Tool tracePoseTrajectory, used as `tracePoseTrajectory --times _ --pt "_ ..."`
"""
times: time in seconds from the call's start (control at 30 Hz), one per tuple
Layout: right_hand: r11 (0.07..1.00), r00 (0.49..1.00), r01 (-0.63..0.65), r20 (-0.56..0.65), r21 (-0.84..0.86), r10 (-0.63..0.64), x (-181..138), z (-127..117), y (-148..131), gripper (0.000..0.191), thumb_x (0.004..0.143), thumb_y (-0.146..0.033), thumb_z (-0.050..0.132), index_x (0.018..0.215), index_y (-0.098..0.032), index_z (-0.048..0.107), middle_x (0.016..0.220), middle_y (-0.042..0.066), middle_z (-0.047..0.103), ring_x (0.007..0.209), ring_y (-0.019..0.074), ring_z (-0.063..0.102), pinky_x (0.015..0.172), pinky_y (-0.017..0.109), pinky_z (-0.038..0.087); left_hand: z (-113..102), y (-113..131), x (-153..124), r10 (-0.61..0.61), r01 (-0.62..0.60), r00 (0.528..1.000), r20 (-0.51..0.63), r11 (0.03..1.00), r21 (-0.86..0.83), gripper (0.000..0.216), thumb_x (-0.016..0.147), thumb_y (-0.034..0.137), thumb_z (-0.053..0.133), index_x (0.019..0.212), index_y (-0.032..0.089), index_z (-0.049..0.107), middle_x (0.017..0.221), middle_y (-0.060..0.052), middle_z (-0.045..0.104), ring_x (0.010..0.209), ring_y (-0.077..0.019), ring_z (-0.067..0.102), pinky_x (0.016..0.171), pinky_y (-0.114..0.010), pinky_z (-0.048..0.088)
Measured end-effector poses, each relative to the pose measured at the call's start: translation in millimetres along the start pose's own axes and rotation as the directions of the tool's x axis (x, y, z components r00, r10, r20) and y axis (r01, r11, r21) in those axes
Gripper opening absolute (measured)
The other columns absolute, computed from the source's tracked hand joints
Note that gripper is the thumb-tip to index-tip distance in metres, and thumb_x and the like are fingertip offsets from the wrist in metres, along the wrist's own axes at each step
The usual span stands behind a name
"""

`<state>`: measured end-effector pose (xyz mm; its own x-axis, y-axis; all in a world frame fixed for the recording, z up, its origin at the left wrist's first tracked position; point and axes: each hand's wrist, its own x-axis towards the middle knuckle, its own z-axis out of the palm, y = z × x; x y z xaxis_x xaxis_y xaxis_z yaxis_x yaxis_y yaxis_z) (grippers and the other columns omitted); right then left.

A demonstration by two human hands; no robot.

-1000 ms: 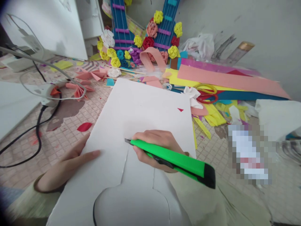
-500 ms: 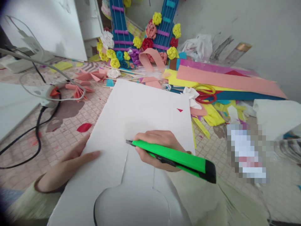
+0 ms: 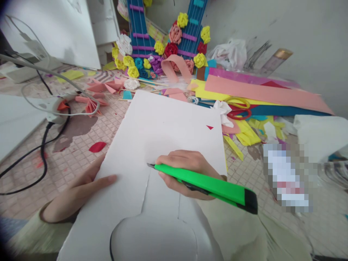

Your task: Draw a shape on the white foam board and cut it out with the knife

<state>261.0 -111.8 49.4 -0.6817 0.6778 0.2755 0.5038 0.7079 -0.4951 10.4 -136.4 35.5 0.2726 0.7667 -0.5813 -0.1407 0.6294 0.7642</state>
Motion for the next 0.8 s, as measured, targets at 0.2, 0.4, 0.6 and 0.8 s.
tracePoseTrajectory --times 0.2,0.4,0.6,0.8 --pt "0.984 0.986 -0.152 -0.054 0.087 0.157 -4 -9 3 0.009 0.083 -0.023 0.053 0.089 -0.020 0.060 0.071 -0.002 0.063 0.060 0.0065 0.057 0.057 0.016 0.044 -1 -3 0 0.033 -0.033 0.999 -0.036 0.999 0.023 0.062 0.076 0.030 0.063 0.131 0.033 0.035 0.117 -0.006 0.063 0.083 -0.0241 0.068 0.058 -0.026 0.055" --pt "0.923 0.927 -0.275 -0.179 0.271 0.329 -5 -8 6 0.016 0.073 -0.029 0.067 0.088 -0.023 0.062 0.074 -0.003 0.067 0.058 0.0078 0.059 0.054 0.016 0.047 2 -3 0 0.044 -0.041 0.996 -0.081 0.998 0.041 0.060 0.073 0.030 0.065 0.128 0.031 0.040 0.112 -0.005 0.065 0.081 -0.0243 0.068 0.056 -0.024 0.055" --pt "0.832 0.896 -0.289 -0.171 0.474 0.409 4 15 12 0.019 0.068 -0.027 0.071 0.084 -0.021 0.063 0.076 -0.001 0.065 0.065 0.0106 0.059 0.058 0.021 0.049 3 -1 -2 0.021 -0.018 0.995 -0.096 0.999 0.035 0.059 0.073 0.030 0.065 0.126 0.031 0.040 0.108 -0.005 0.067 0.079 -0.0235 0.069 0.054 -0.023 0.054" --pt "0.859 0.924 -0.207 -0.194 0.469 0.329 3 16 24 0.011 0.074 -0.024 0.066 0.084 -0.022 0.066 0.075 -0.001 0.064 0.068 0.0101 0.059 0.064 0.021 0.049 5 -1 -1 0.007 -0.003 0.994 -0.109 0.999 0.035 0.065 0.070 0.030 0.067 0.128 0.032 0.038 0.106 -0.005 0.068 0.075 -0.0236 0.069 0.052 -0.023 0.054"
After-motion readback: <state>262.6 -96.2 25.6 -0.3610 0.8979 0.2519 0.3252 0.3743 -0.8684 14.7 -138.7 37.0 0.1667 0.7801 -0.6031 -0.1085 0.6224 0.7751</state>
